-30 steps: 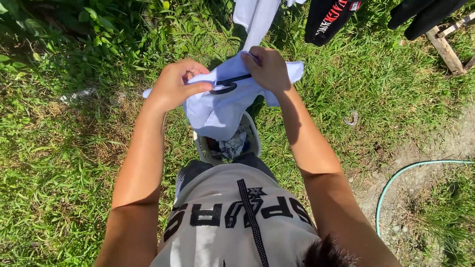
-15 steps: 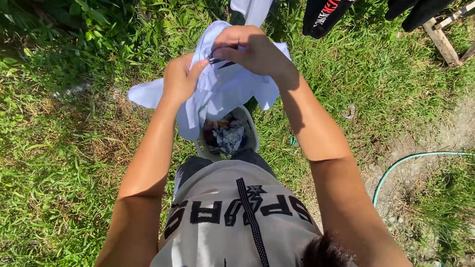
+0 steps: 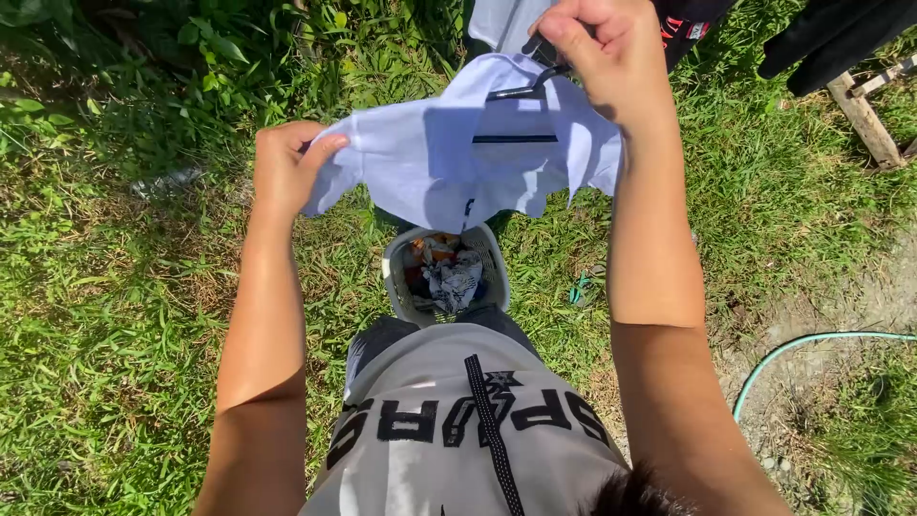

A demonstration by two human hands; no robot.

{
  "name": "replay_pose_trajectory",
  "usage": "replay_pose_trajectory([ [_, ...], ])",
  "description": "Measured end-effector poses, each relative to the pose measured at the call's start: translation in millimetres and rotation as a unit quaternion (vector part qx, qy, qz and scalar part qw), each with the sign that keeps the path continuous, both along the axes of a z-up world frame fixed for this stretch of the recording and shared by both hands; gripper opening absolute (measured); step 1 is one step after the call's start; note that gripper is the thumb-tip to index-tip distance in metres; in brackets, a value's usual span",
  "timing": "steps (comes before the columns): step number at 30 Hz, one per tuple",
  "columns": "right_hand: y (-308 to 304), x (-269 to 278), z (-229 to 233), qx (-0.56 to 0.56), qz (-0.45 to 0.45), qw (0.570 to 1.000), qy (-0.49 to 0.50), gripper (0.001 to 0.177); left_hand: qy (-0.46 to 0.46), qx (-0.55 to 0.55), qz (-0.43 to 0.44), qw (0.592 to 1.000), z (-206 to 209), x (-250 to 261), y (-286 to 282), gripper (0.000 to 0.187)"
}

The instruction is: Hanging laundry items on hangers and a clothesline outdoors.

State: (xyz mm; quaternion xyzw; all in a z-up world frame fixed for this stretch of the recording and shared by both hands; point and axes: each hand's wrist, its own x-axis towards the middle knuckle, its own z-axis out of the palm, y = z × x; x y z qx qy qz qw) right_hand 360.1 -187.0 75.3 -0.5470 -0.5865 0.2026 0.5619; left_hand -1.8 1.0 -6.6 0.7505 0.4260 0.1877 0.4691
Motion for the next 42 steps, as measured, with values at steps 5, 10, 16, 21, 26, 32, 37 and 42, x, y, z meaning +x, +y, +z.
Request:
replay_pose_trajectory([
  [5, -1, 16, 6, 0.01, 0.023, 1.0, -0.005, 0.018, -0.169, 0.178, -0.135, 0.96, 17, 20, -7, 0.04],
  [10, 11, -7, 3, -0.007, 0.013, 1.0, -0.007, 0.017, -0.083, 0.517, -0.04, 0.851, 60, 74, -39, 0.07],
  [16, 14, -24, 6, 0.003, -0.051, 0.991, -0.126, 0.013, -0.059, 0.418, -0.007, 0.907, 46, 122, -71, 0.038],
  [21, 6, -1, -4, 0.026, -0.008, 0.993, -0.11, 0.013, -0.127, 0.265, -0.115, 0.949, 92, 135, -97, 0.039],
  [26, -12, 31, 10, -0.011, 0.06, 0.997, 0.052, 0.019, -0.097, 0.25, -0.176, 0.947, 48, 145, -63, 0.035],
  [32, -64, 70, 35, 0.029, 0.098, 0.986, -0.132, 0.07, -0.076, 0.282, -0.134, 0.947, 52, 164, -41, 0.023],
  [37, -94, 116, -26, -0.236, 0.09, 0.943, -0.219, 0.03, -0.049, 0.221, -0.116, 0.967, 44, 200, 2, 0.026],
  [42, -97, 70, -3, -0.209, -0.08, 0.952, -0.208, 0.025, -0.177, 0.108, -0.261, 0.943, 8, 260, 91, 0.043],
])
